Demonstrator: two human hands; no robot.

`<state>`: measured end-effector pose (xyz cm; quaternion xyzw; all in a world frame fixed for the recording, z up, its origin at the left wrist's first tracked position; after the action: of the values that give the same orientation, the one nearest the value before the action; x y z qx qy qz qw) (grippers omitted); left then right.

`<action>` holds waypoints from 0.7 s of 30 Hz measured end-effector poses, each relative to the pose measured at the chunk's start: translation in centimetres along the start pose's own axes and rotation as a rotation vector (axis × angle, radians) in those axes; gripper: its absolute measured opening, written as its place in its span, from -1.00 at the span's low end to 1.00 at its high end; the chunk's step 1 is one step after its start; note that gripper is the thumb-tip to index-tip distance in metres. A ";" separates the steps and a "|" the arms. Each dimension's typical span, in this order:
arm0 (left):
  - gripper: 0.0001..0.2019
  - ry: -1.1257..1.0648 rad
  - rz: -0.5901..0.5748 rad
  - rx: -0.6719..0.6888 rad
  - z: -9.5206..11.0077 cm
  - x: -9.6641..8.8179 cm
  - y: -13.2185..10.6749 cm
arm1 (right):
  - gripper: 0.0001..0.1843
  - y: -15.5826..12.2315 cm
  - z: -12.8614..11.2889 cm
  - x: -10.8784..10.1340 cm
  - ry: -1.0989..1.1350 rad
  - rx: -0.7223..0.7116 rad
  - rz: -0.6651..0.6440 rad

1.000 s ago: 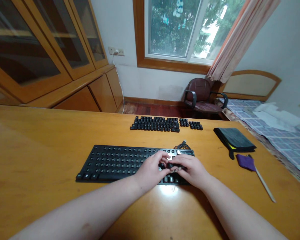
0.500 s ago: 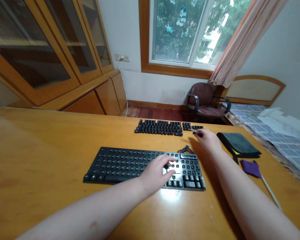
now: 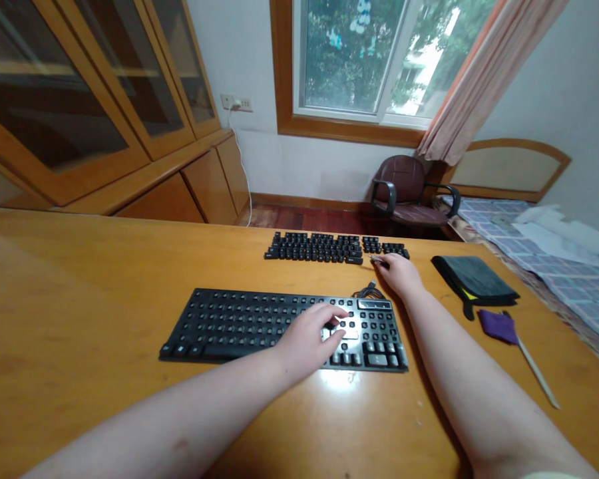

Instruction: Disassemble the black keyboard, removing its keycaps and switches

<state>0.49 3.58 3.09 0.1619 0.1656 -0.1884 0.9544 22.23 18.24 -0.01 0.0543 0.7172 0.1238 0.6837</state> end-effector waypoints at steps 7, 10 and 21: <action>-0.77 -0.002 -0.005 -0.021 -0.1 0.0 0.0 | -0.70 0.1 0.5 0.2 0.004 0.016 -0.007; -0.77 0.003 -0.013 -0.021 -0.1 0.1 0.0 | -0.68 0.1 0.6 0.3 0.000 0.009 -0.011; -0.78 0.018 -0.023 -0.019 -0.1 0.2 -0.1 | -0.66 0.0 0.8 -0.2 0.019 0.028 0.008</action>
<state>0.60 3.45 2.94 0.1526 0.1779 -0.1961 0.9521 22.99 18.31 0.19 0.0656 0.7250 0.1172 0.6756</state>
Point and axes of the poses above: each hand's wrist, its own y-axis towards the middle knuckle, its own x-axis out of the palm, z = x × y, the point moved 9 cm from there along y, towards the middle knuckle, and after that the axes turned 9 degrees about -y, right-handed, at the moved point
